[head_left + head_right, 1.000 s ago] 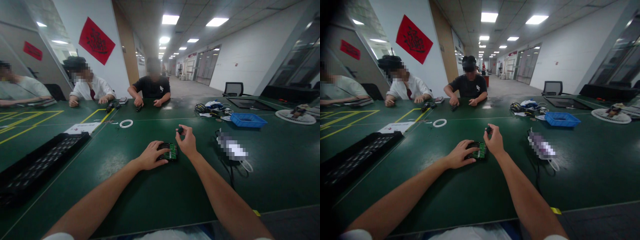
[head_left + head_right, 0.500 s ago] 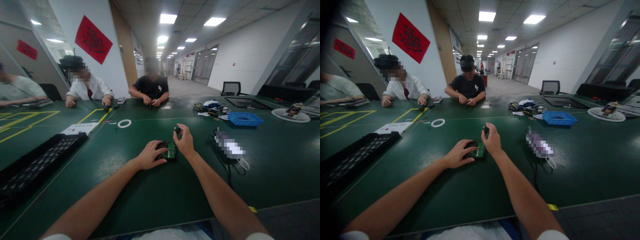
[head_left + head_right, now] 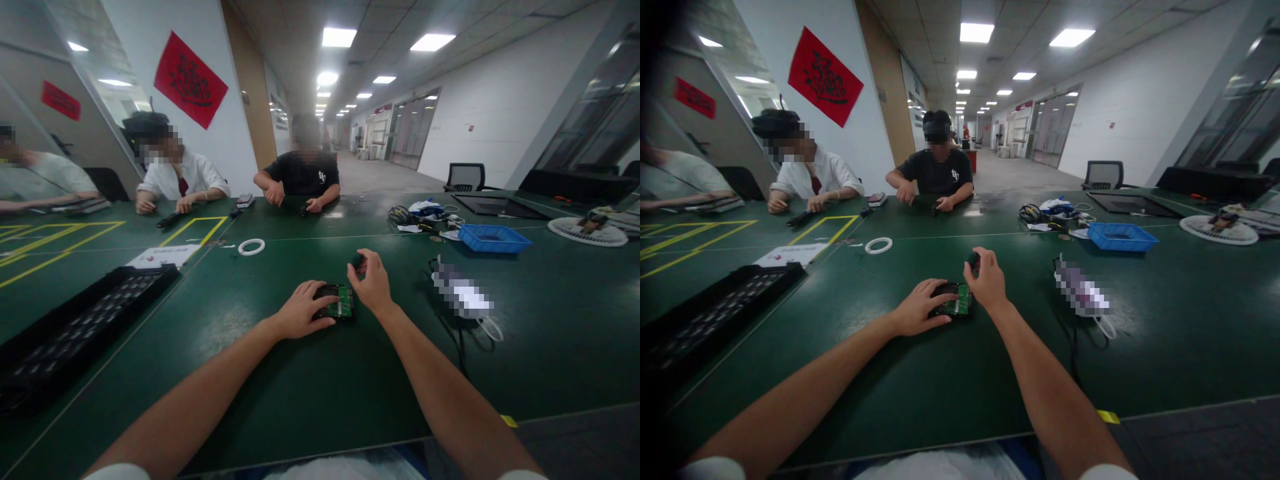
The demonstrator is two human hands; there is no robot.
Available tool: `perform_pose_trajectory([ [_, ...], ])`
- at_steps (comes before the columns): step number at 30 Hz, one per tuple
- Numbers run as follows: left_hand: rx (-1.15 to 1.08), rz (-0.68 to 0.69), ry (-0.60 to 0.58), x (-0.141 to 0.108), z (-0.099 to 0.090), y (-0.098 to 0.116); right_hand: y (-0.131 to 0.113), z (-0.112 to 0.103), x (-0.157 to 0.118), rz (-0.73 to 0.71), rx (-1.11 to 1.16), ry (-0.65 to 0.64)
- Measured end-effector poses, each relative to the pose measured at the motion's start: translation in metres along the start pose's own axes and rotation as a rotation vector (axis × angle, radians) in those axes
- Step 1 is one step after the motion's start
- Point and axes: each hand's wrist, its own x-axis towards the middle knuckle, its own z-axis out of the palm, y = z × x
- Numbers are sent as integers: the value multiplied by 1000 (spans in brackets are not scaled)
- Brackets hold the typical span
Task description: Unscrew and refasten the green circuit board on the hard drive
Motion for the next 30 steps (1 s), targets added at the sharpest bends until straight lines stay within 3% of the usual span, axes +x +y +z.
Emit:
perform_pose_trajectory([
  [9,-3,2,10,0,-1,1,1,5,-1,-30,128,26],
  [25,-1,7,20,0,-1,1,2,2,3,-98,31,72],
  [30,-6,-1,12,0,-3,2,-5,-6,3,-110,12,25],
])
